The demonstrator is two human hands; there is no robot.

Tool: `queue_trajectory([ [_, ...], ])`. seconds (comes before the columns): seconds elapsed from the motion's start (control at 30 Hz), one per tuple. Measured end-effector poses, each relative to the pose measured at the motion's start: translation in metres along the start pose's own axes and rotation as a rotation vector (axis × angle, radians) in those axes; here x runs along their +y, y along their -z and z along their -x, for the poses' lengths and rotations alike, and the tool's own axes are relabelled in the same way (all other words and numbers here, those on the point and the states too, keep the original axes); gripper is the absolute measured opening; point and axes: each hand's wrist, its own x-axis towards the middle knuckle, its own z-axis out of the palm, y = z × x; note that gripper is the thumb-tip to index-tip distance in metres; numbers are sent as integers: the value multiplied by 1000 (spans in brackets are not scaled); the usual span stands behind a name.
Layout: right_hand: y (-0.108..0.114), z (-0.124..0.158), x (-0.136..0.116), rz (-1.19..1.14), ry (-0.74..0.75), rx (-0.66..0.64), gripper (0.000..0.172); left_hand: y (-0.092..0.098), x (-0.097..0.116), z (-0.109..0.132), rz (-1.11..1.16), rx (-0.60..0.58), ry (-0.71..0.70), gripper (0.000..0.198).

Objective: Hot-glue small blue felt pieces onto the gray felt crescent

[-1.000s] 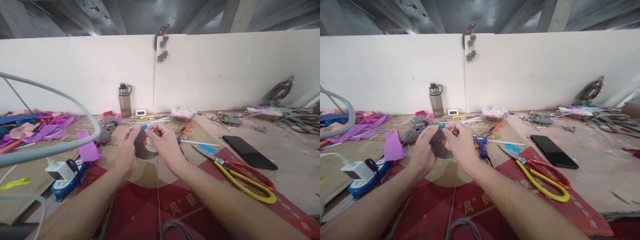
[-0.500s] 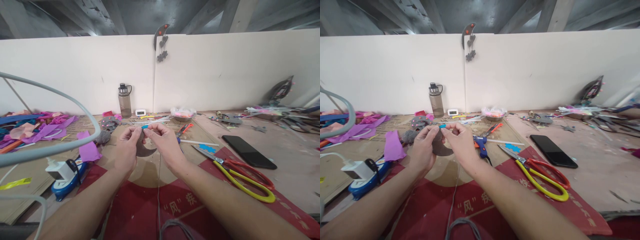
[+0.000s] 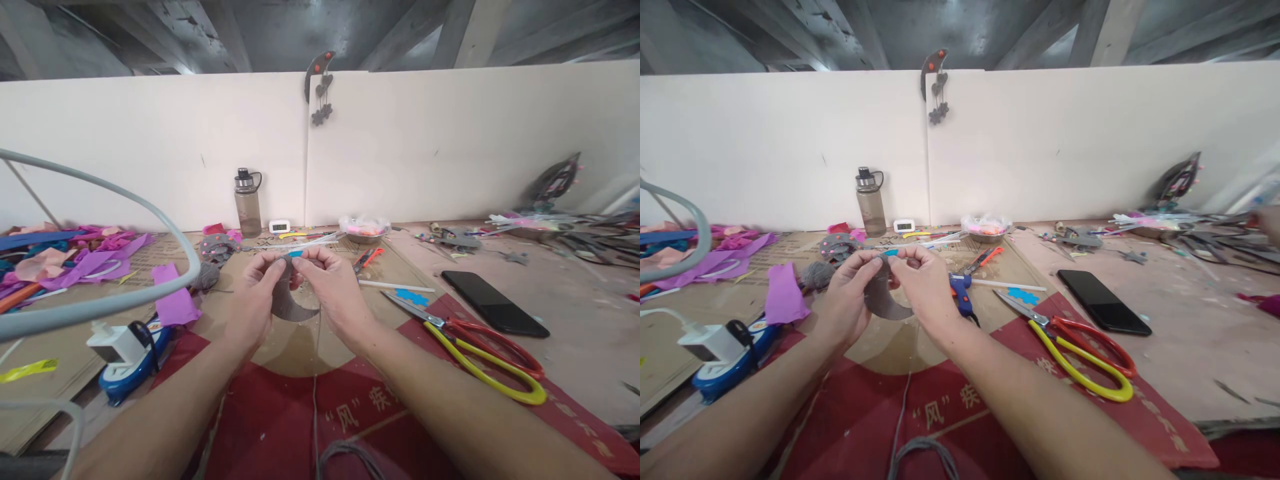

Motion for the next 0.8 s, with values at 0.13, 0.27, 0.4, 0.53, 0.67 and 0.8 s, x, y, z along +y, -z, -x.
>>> queue_trajectory([
  [0.13, 0, 1, 2, 70, 51, 26, 10, 0, 1, 2, -28, -21, 25, 13],
  [0.27, -2, 3, 1, 98, 74, -25, 8, 2, 1, 1, -67, -7, -44, 16],
  [0.4, -1, 4, 3, 67, 60, -14, 11, 2, 3, 0, -120, -35, -39, 20],
  [0.53, 0, 4, 3, 99, 69, 1, 10, 1, 5, 0, -79, -60, 21, 17],
  [0.67, -3, 7, -1, 178, 95, -3, 7, 1, 6, 1, -59, -13, 21, 20],
  [0.8, -6, 9, -1, 174, 101, -22, 7, 2, 5, 1, -100, 26, -20, 20],
])
